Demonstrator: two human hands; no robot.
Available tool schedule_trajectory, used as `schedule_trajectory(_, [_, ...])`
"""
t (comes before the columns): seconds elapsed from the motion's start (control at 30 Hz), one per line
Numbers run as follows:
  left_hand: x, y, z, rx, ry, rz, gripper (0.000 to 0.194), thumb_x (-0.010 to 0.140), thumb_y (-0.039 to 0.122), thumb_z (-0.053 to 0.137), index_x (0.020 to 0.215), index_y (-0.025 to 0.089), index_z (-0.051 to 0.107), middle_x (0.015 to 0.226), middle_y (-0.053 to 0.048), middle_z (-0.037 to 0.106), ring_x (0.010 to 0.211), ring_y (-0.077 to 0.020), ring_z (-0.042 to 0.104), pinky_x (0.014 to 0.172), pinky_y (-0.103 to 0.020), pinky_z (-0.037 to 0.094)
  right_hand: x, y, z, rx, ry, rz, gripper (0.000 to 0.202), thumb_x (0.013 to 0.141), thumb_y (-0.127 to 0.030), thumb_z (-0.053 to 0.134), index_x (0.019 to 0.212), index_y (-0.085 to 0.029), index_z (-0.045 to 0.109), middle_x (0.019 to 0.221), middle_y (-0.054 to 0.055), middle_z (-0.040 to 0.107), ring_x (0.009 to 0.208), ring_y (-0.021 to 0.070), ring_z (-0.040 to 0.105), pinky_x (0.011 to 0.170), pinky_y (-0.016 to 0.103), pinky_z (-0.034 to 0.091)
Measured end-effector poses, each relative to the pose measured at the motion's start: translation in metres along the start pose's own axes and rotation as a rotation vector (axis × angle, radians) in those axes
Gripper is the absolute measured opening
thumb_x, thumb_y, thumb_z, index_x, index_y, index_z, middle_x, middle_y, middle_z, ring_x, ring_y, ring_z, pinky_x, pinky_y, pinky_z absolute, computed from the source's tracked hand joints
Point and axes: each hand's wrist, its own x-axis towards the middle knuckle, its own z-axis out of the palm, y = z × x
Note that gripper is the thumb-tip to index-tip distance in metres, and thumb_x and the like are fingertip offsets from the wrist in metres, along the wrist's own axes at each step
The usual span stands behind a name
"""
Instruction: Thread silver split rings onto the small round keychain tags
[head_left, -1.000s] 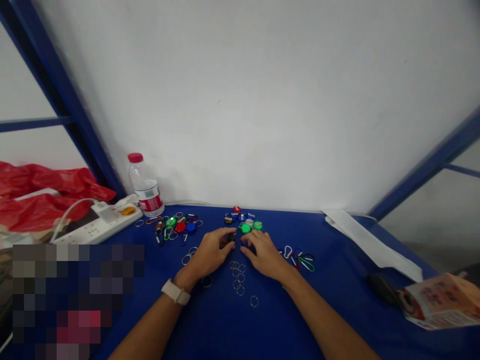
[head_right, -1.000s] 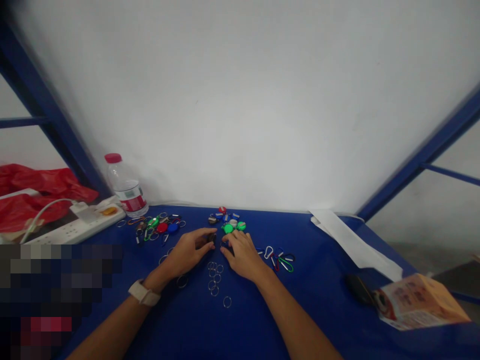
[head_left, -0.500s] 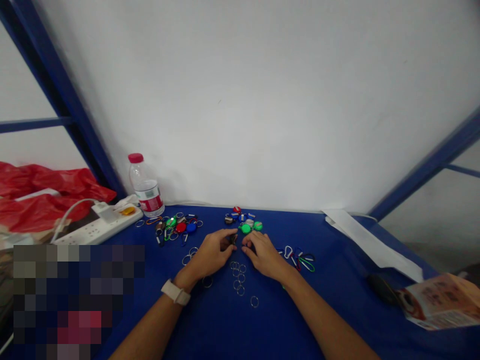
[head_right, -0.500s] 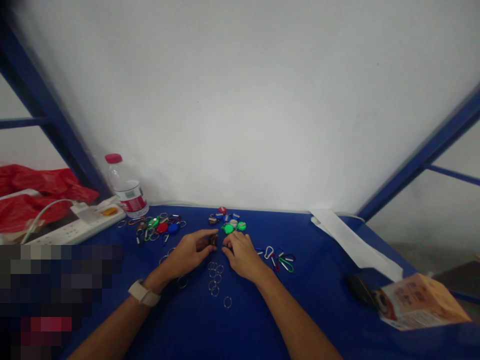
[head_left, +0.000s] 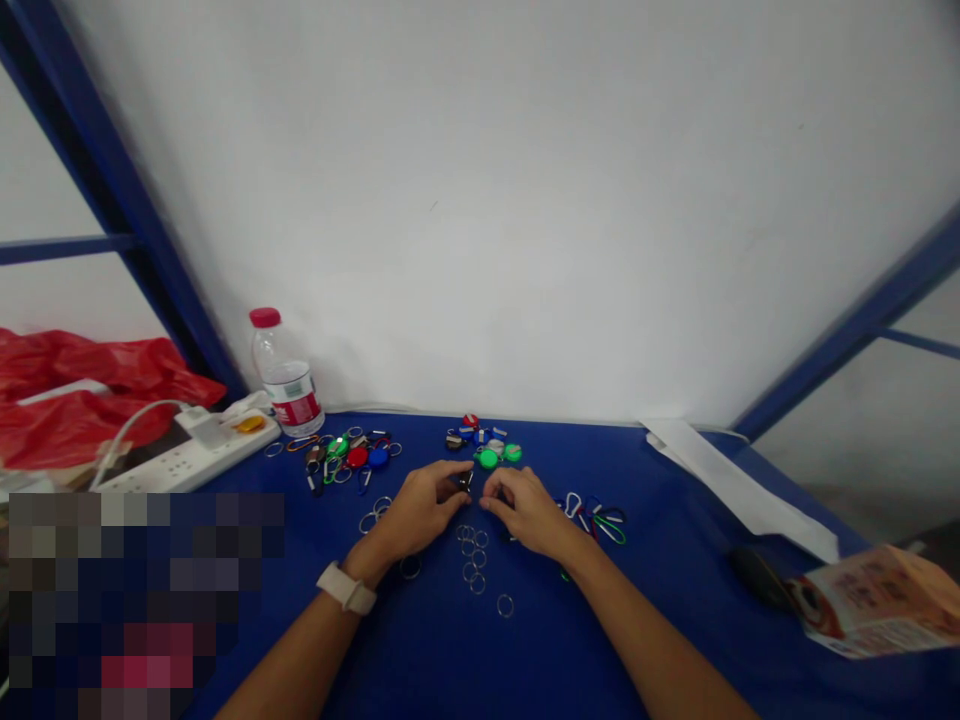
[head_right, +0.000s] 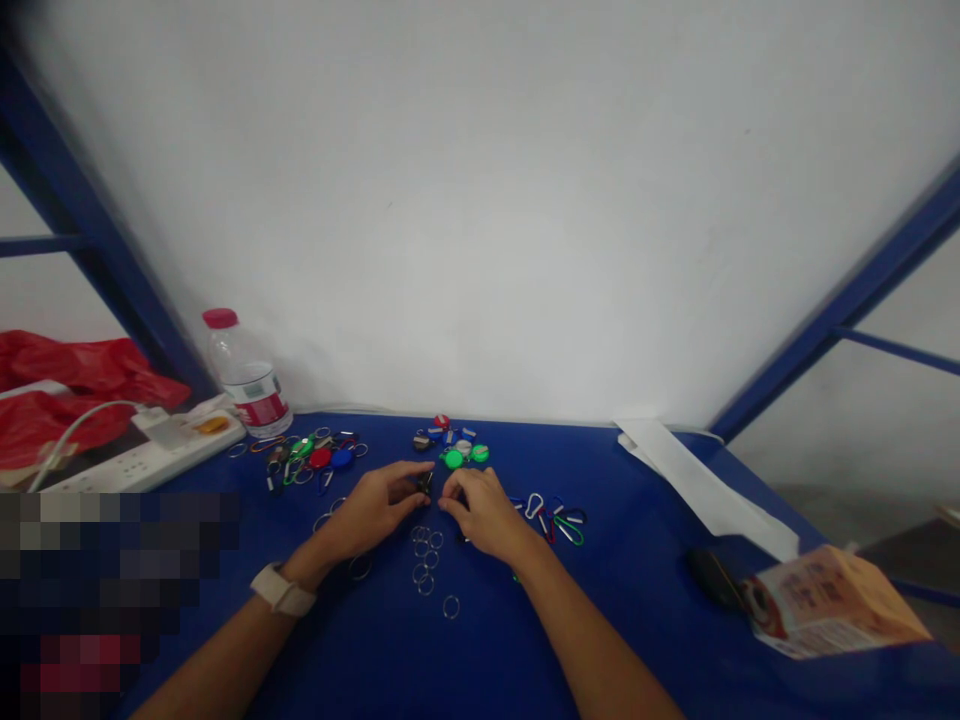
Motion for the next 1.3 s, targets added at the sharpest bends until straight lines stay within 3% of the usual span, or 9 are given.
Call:
schedule_trajectory(0.2, [-0.001,0.006,0.0,-0.041,-0.013,-0.007,0.047,0.084,0.026,0.064,0.129,0.014,0.061,0.114,-0.012,0.07,0.098,-0.0205,0.07,0.09,-0.035,0.056,0.0,-0.005,0.006,0.233,0.147,-0.068,0.011,0.09,-0.028,0.065,0.094,-0.018,0.069,0.08,0.0,0.066,0.074,0.0128,0.055,0.076,0.028,0.039])
schedule_trajectory(0.37, [-0.002,0.013,0.0,-0.144,-0.088,-0.001,0.042,0.085,0.026,0.064,0.124,0.014,0.062,0.109,-0.01,0.071,0.089,-0.0178,0.07,0.084,-0.031,0.056,-0.001,-0.006,0.008,0.196,0.251,-0.142,0.013,0.093,-0.03,0.061,0.091,-0.019,0.069,0.086,0.002,0.067,0.079,0.0146,0.056,0.08,0.03,0.039])
schedule_trajectory(1.07, [-0.002,0.01,0.001,-0.303,-0.163,0.029,0.031,0.085,0.029,0.067,0.111,0.012,0.062,0.103,-0.01,0.067,0.092,-0.0179,0.064,0.084,-0.032,0.051,-0.004,-0.011,0.013,0.198,0.241,-0.194,0.012,0.096,-0.023,0.051,0.089,-0.016,0.059,0.084,0.002,0.061,0.079,0.0132,0.055,0.075,0.026,0.039])
schedule_trajectory(1.3, [0.0,0.006,0.002,-0.365,-0.192,0.015,0.029,0.082,0.023,0.068,0.108,0.011,0.061,0.102,-0.01,0.065,0.092,-0.0185,0.063,0.082,-0.032,0.048,-0.004,-0.013,0.015,0.204,0.247,-0.216,0.013,0.096,-0.023,0.051,0.089,-0.016,0.058,0.083,0.002,0.061,0.077,0.0124,0.054,0.073,0.025,0.038])
